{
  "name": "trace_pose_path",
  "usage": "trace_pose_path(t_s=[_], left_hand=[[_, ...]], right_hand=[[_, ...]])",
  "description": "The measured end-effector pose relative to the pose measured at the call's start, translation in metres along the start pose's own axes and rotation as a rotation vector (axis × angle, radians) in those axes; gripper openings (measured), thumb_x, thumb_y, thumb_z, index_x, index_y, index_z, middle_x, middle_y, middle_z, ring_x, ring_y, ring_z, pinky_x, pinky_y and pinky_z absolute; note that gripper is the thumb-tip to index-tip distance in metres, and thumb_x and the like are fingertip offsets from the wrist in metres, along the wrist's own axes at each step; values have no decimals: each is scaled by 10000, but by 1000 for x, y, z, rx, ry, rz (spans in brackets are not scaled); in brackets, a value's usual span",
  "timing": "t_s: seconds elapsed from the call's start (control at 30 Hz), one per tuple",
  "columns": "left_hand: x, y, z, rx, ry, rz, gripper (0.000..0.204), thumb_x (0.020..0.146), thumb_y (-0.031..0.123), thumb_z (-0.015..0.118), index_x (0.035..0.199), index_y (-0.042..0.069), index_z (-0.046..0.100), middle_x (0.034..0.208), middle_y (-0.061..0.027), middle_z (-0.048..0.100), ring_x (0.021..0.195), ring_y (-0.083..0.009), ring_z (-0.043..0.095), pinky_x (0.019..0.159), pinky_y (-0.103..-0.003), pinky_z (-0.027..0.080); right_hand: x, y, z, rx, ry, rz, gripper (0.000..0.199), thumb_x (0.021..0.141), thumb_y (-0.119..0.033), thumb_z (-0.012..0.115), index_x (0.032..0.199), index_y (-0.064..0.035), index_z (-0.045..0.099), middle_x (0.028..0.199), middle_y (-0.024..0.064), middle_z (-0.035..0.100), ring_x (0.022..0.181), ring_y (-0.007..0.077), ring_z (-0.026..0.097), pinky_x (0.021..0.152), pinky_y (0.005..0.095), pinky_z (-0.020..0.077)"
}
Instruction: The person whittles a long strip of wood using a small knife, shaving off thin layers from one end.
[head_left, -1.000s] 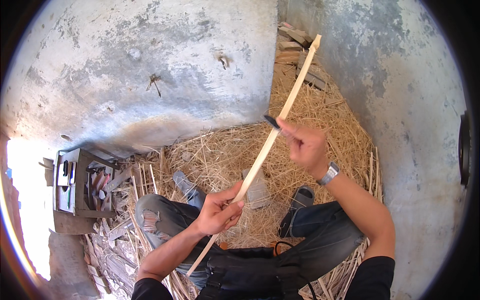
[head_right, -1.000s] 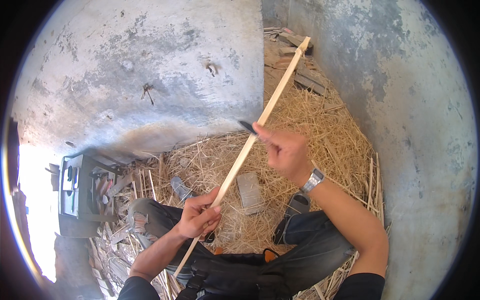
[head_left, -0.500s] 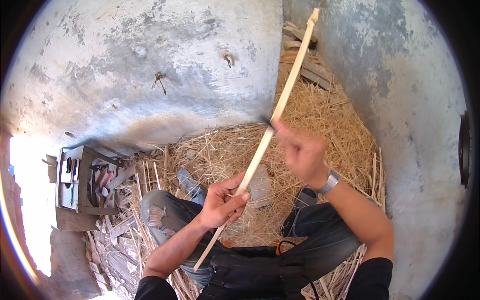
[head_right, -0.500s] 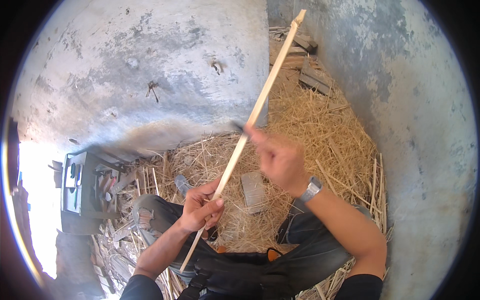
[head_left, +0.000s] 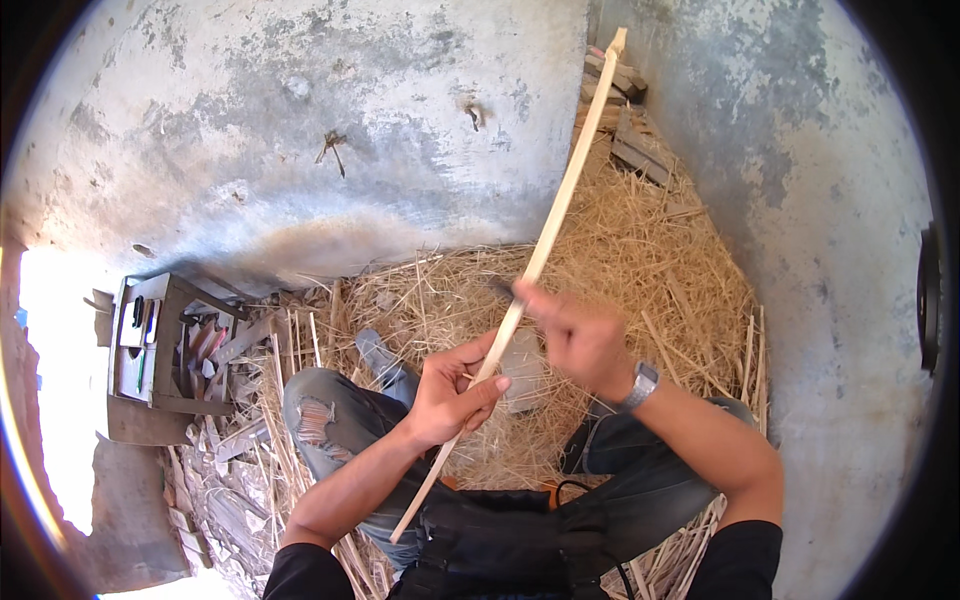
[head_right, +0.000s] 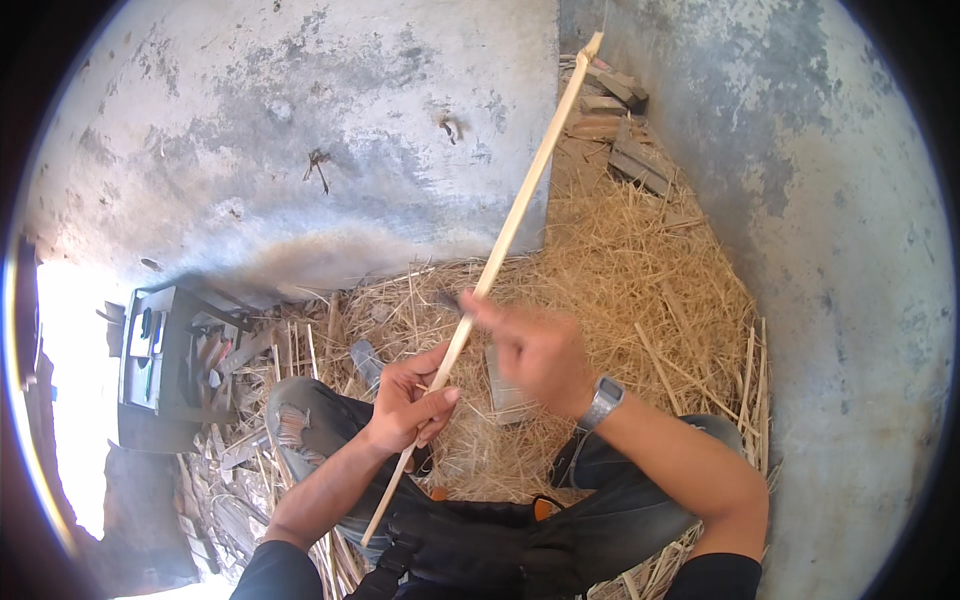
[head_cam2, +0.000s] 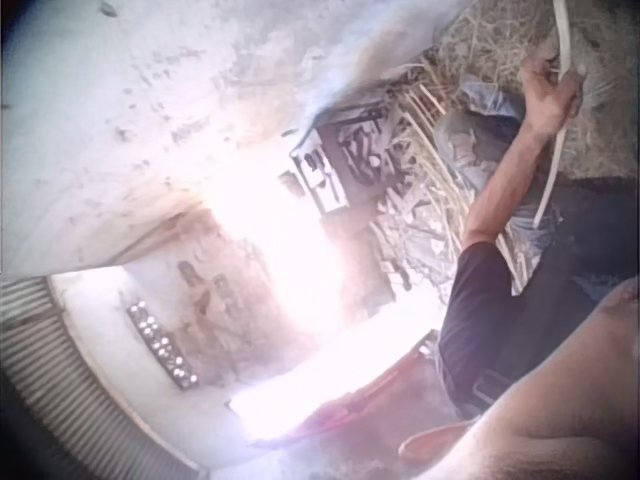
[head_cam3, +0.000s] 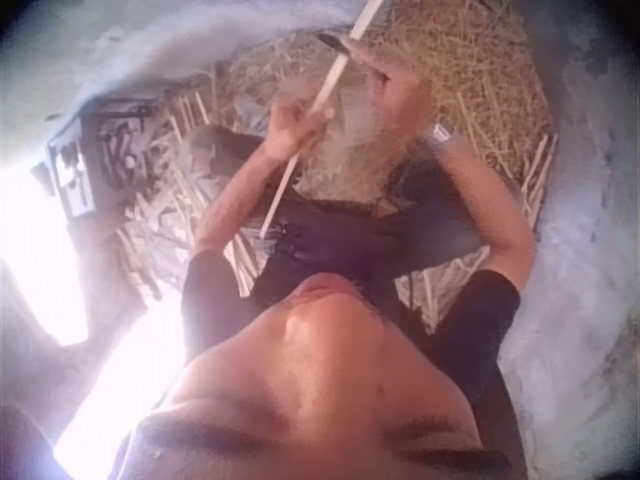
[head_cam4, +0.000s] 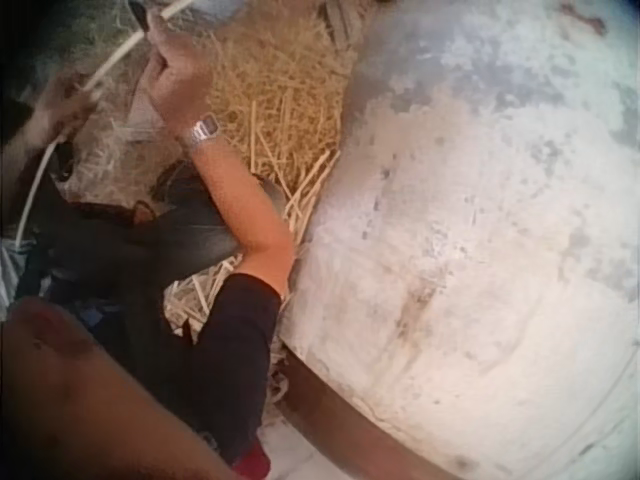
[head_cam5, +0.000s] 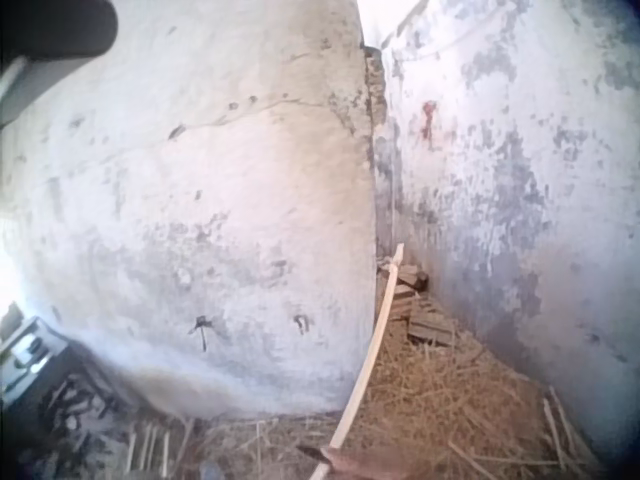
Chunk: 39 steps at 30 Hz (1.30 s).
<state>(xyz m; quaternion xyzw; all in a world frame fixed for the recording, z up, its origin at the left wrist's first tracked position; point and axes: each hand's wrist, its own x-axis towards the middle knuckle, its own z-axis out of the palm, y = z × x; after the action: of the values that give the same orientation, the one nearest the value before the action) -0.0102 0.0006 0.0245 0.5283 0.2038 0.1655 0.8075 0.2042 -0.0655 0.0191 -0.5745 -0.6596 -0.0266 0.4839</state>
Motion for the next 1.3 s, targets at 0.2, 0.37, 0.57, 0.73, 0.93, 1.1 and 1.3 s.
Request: trace_pose_path(t_s=[0.2,0.37,0.57,0.73,0.93,1.1,1.3], left_hand=[[1,5,-4,-156,-73,-27,564,975,42,597,1501,-13,402,590,-13,530,405,-54,420,382,-218,335],[0,0,-7,-218,-61,-89,561,971,34,582,1503,10,407,558,-5,495,391,-60,406,365,-212,325],[1,6,-1,-442,-90,-133,576,971,27,575,1517,45,393,555,8,465,375,-67,387,331,-208,312],[3,7,-6,-404,-57,-121,579,972,44,583,1517,36,389,525,8,437,374,-65,378,329,-205,309],[4,11,-1,-240,-56,-69,550,956,41,618,1480,10,453,543,1,490,395,-61,416,368,-221,327],[14,3,-6,-82,73,-62,556,894,12,678,1422,-28,512,654,-8,582,426,-53,451,389,-221,342],[11,-26,-5,418,43,170,711,862,18,735,1486,-68,406,1012,-70,655,884,-78,590,781,-244,490]], right_hand=[[4,-4,3,24,29,-48,577,781,59,630,1308,-170,684,660,62,625,510,177,570,473,321,471],[-14,-26,11,56,-88,-80,561,795,64,622,1304,-162,685,675,63,641,506,187,571,467,330,464],[17,12,-1,9,168,-5,579,796,62,617,1316,-186,679,651,51,614,518,185,575,487,335,471],[-16,-38,12,118,-145,-94,564,799,59,618,1316,-160,675,651,71,618,520,204,579,512,336,484],[19,10,-6,51,102,160,586,783,58,633,1319,-175,674,733,83,674,587,217,625,558,340,516],[-7,-32,14,223,-230,105,443,868,12,638,1275,-150,699,797,100,703,617,128,638,546,283,486],[14,-7,5,470,-152,669,261,980,-160,663,1224,-89,719,833,52,726,578,52,564,494,230,430]])
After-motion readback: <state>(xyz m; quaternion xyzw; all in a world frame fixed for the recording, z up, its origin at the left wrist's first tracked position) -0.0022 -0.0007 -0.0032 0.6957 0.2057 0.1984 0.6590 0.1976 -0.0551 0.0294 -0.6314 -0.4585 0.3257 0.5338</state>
